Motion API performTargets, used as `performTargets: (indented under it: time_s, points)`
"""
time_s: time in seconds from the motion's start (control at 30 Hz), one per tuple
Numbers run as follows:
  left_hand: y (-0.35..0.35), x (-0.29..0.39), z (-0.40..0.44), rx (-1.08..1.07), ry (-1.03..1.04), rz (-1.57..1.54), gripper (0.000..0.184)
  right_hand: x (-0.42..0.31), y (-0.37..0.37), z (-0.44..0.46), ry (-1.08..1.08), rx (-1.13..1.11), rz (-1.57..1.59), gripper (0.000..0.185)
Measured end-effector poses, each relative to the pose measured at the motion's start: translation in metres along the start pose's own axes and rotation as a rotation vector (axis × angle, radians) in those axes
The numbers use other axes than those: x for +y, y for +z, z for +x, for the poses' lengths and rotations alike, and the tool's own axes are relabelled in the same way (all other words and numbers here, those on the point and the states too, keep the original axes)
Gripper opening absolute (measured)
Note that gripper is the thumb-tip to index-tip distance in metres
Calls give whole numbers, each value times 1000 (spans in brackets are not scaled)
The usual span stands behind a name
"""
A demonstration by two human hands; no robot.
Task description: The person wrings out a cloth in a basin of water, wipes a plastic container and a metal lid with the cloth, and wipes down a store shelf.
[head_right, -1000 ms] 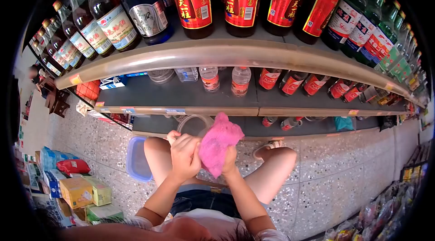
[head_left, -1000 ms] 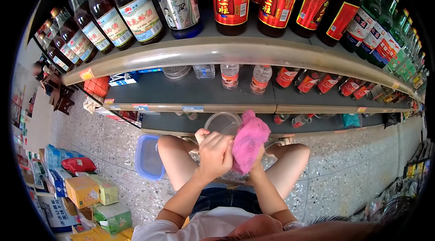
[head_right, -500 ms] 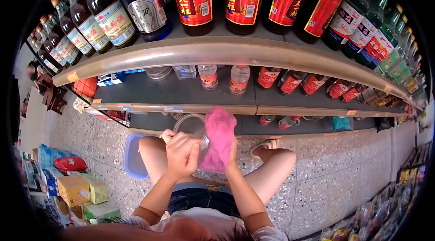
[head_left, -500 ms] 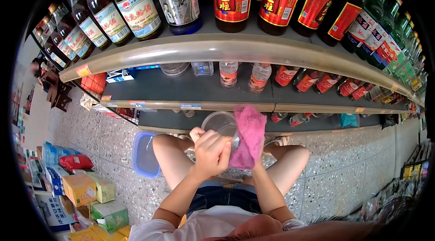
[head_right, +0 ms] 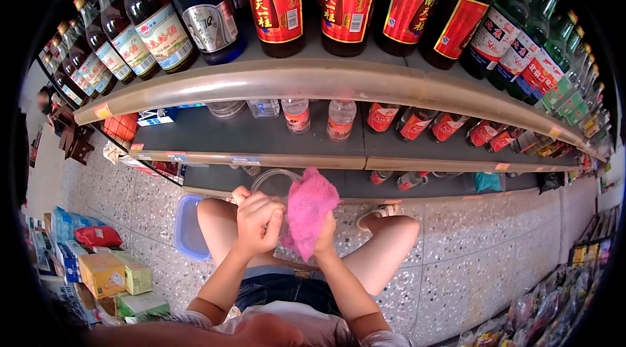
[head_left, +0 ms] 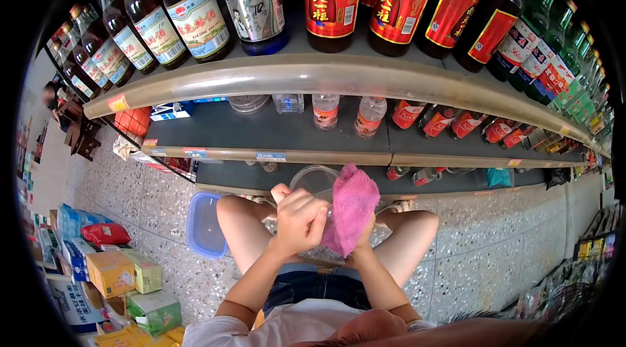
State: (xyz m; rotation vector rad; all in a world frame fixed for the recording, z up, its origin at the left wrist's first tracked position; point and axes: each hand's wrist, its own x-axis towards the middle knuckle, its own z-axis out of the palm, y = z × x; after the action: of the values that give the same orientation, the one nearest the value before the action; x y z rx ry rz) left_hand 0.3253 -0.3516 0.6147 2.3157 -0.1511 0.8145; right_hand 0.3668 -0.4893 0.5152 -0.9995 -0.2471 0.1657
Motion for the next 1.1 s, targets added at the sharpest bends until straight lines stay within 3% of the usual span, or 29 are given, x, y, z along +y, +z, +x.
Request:
performTargets:
  time_s: [0.17,0.23,0.33,0.43,0.53,0.67,0.77,0.9,0.93,0.97,1.03,1.1]
  points:
    - [-5,3,-1,-10,56,-6,12,14,-24,7,25,-65,-26,34]
    - [-5,1,-1,0,77,-28,13,3,-16,11,172,1,176,34]
    - [-8,-1,-1,-6,71,-82,14,-2,-26,13,238,-119,112,33]
    - [-12,-2,-1,-33,59,-121,14,-12,-22,18,403,-49,438,33]
    - [-12,-5,-2,-41,73,-191,14,-14,-15,28,417,-37,151,28]
    - [-7,-12,-6,-32,60,-294,16,-4,-20,37,435,-190,108,35]
    - [-7,-17,-10,-72,2,-344,17,-25,-7,40,244,-388,-116,37]
    - [-6,-28,-14,-45,-193,-572,27,-10,-18,49,255,-575,-475,38]
    - [-7,-37,-16,-58,-276,-624,29,-13,-13,50,373,-478,-370,38]
    - [-5,-42,-21,65,-441,-809,26,-18,-8,50,478,-366,-258,38]
    - [-1,-55,-31,324,-767,-1170,20,4,-23,42,265,-278,-302,38]
    - [-7,-79,-41,385,-818,-1324,22,4,-24,37,166,-211,-316,39]
